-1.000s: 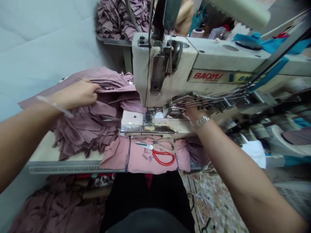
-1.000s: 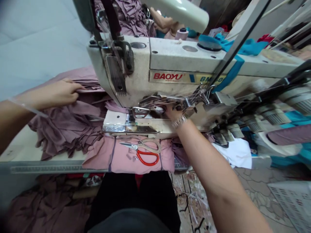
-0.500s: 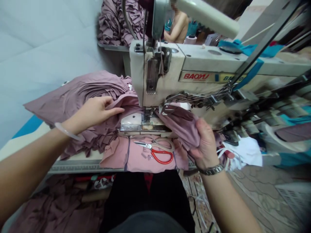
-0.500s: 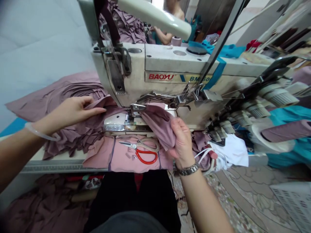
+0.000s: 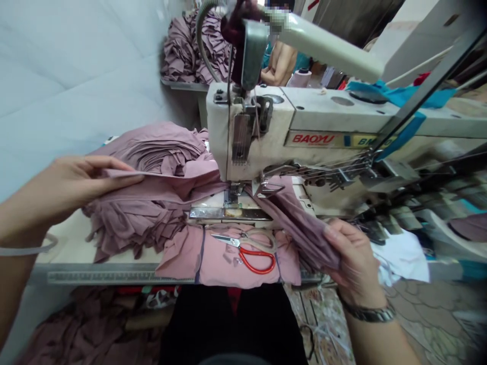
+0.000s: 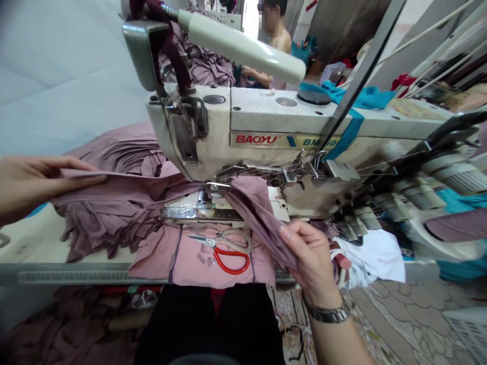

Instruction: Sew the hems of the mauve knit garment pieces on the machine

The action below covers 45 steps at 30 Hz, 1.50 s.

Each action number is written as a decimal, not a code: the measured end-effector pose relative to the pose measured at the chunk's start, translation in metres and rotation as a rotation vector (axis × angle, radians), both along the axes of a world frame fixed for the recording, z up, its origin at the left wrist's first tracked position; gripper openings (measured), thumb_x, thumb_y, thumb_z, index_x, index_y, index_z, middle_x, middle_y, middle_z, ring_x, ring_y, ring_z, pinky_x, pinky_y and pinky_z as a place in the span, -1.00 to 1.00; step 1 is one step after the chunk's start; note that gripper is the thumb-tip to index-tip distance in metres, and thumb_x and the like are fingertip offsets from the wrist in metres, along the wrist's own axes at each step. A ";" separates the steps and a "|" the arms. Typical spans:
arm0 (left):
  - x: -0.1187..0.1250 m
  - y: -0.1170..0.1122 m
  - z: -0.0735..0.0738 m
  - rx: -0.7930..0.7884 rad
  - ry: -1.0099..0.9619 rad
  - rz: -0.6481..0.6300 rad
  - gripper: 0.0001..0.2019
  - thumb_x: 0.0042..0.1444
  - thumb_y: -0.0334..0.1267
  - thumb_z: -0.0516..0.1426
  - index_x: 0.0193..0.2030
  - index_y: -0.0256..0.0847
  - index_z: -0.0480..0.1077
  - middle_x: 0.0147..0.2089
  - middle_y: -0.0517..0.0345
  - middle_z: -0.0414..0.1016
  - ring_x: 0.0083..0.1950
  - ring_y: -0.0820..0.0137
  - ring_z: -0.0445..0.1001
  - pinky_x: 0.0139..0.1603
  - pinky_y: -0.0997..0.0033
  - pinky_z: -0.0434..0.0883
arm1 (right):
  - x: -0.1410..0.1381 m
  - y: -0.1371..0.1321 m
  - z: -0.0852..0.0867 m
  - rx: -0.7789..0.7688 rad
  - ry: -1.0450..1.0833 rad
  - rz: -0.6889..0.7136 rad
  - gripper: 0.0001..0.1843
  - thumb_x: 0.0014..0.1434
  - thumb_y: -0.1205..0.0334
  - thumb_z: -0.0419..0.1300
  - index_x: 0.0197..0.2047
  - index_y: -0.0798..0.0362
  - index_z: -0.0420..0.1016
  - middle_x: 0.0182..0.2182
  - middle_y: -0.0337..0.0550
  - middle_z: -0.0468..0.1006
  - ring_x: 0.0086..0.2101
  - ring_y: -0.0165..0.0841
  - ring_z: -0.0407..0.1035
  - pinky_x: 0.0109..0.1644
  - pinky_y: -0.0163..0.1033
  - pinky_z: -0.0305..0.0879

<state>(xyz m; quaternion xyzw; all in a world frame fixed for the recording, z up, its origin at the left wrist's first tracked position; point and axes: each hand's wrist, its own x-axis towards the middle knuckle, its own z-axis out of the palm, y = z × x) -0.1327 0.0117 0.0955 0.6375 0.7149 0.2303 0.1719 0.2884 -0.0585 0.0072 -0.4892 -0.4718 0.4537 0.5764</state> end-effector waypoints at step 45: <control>0.129 -0.053 -0.099 0.529 0.697 -0.557 -0.52 0.23 -0.37 0.07 0.31 -0.19 0.27 0.16 -0.08 0.39 0.06 0.12 0.36 -0.08 0.14 0.35 | -0.072 0.037 -0.023 0.949 -1.446 0.192 -0.64 0.25 0.37 0.09 0.08 0.34 0.44 0.00 0.16 0.52 -0.03 -0.09 0.35 -0.03 0.00 0.39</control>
